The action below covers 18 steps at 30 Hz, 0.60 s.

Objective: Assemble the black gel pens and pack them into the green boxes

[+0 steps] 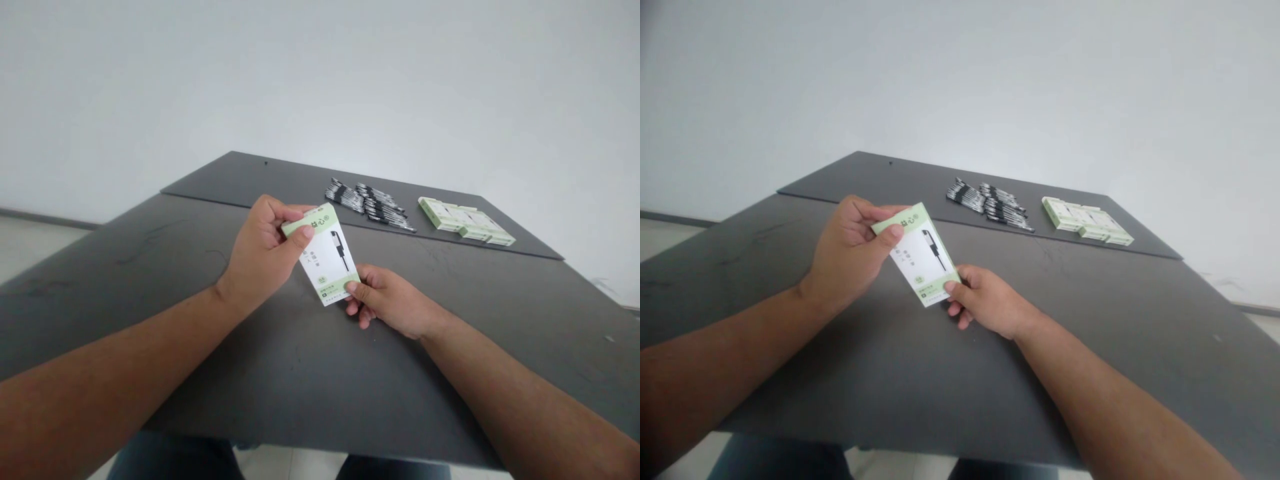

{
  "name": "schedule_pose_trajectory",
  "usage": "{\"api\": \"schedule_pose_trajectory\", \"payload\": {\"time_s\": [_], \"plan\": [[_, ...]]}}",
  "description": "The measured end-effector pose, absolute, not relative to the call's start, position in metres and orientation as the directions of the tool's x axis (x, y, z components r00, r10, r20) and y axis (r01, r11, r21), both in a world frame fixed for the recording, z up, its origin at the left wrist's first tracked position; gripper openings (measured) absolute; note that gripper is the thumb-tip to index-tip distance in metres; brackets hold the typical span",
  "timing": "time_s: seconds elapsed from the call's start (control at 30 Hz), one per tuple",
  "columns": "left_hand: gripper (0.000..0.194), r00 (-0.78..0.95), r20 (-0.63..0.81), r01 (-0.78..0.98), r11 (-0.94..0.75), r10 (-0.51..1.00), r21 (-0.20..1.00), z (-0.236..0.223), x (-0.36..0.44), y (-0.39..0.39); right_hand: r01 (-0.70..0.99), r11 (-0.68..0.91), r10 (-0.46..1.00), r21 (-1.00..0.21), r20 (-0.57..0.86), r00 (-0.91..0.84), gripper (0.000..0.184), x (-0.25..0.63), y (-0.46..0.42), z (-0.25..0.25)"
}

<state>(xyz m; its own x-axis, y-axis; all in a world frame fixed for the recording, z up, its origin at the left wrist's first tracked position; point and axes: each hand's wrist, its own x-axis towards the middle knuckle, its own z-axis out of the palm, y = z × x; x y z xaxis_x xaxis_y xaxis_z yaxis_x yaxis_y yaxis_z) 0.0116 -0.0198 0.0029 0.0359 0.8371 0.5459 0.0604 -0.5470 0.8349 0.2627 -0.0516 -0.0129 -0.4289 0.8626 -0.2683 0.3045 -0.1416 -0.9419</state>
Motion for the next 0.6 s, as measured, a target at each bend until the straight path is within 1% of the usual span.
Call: {"api": "schedule_pose_trajectory", "payload": {"time_s": [0.1, 0.2, 0.3, 0.4, 0.5, 0.6], "plan": [[0.027, 0.072, 0.625, 0.027, -0.628, 0.777, 0.778, 0.001, 0.013, -0.026, 0.287, -0.12, 0.859, -0.95, -0.244, -0.45, 0.028, 0.265, -0.048, -0.015], [0.026, 0.065, 0.676, 0.078, -0.679, 0.734, 0.73, -0.005, 0.014, -0.031, 0.23, -0.094, 0.861, -0.969, -0.194, -0.469, 0.03, 0.267, -0.045, -0.016], [0.033, 0.051, 0.678, 0.114, -0.678, 0.734, 0.726, -0.009, 0.017, -0.032, 0.185, -0.09, 0.857, -0.979, -0.171, -0.487, 0.032, 0.267, -0.043, -0.017], [0.034, 0.03, 0.67, 0.12, -0.668, 0.742, 0.734, -0.008, 0.019, -0.033, 0.171, -0.102, 0.848, -0.98, -0.175, -0.5, 0.035, 0.268, -0.043, -0.017], [0.034, 0.034, 0.652, 0.117, -0.651, 0.758, 0.75, -0.004, 0.019, -0.034, 0.205, -0.084, 0.844, -0.975, -0.179, -0.506, 0.036, 0.27, -0.042, -0.017], [0.033, 0.047, 0.641, 0.125, -0.641, 0.766, 0.757, -0.002, 0.018, -0.034, 0.305, -0.008, 0.848, -0.952, -0.168, -0.502, 0.039, 0.273, -0.041, -0.016]]}}
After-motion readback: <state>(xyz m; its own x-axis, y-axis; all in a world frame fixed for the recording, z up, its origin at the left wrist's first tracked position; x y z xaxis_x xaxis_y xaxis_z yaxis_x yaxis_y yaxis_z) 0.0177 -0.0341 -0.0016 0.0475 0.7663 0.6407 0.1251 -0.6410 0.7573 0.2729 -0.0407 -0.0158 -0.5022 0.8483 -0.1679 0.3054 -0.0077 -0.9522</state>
